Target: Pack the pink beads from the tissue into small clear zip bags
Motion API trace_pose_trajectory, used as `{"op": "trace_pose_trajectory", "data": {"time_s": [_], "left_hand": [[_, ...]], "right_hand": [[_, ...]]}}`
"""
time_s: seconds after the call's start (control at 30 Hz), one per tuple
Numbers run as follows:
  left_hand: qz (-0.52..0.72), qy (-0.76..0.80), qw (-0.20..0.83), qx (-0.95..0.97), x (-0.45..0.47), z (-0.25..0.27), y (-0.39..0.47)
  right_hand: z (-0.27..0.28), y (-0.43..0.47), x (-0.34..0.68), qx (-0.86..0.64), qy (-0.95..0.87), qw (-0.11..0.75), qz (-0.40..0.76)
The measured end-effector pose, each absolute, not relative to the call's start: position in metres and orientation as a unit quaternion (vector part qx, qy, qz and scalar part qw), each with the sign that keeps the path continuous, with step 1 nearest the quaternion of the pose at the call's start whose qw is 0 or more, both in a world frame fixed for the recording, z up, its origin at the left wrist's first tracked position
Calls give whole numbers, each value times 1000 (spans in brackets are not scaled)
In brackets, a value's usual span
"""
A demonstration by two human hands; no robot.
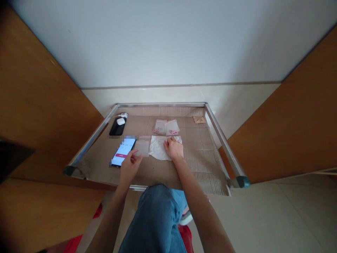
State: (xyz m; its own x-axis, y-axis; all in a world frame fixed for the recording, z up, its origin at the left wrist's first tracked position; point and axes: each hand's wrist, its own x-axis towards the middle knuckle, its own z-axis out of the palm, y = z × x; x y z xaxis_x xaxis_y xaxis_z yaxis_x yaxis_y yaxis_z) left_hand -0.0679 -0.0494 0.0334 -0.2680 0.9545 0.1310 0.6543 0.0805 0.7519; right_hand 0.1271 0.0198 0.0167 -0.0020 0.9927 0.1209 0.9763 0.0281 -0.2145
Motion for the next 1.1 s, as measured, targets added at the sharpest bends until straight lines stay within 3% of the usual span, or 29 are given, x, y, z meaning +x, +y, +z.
{"op": "trace_pose_trajectory", "data": {"time_s": [0.17, 0.33, 0.6, 0.73, 0.9, 1.1], "left_hand": [[255, 695, 22, 672, -74, 56, -25], [181, 690, 67, 698, -85, 58, -12], [403, 600, 172, 669, -74, 66, 0], [427, 594, 242, 638, -71, 49, 11], [384, 618, 169, 665, -79, 28, 11], [239, 679, 81, 689, -77, 29, -3]], "right_hand": [[17, 19, 127, -700, -703, 119, 33], [17, 18, 128, -700, -703, 127, 26], [17, 19, 128, -698, -704, 128, 27], [16, 19, 128, -695, -706, 134, 26], [15, 19, 128, -690, -710, 136, 28], [17, 19, 128, -696, -706, 127, 31]]}}
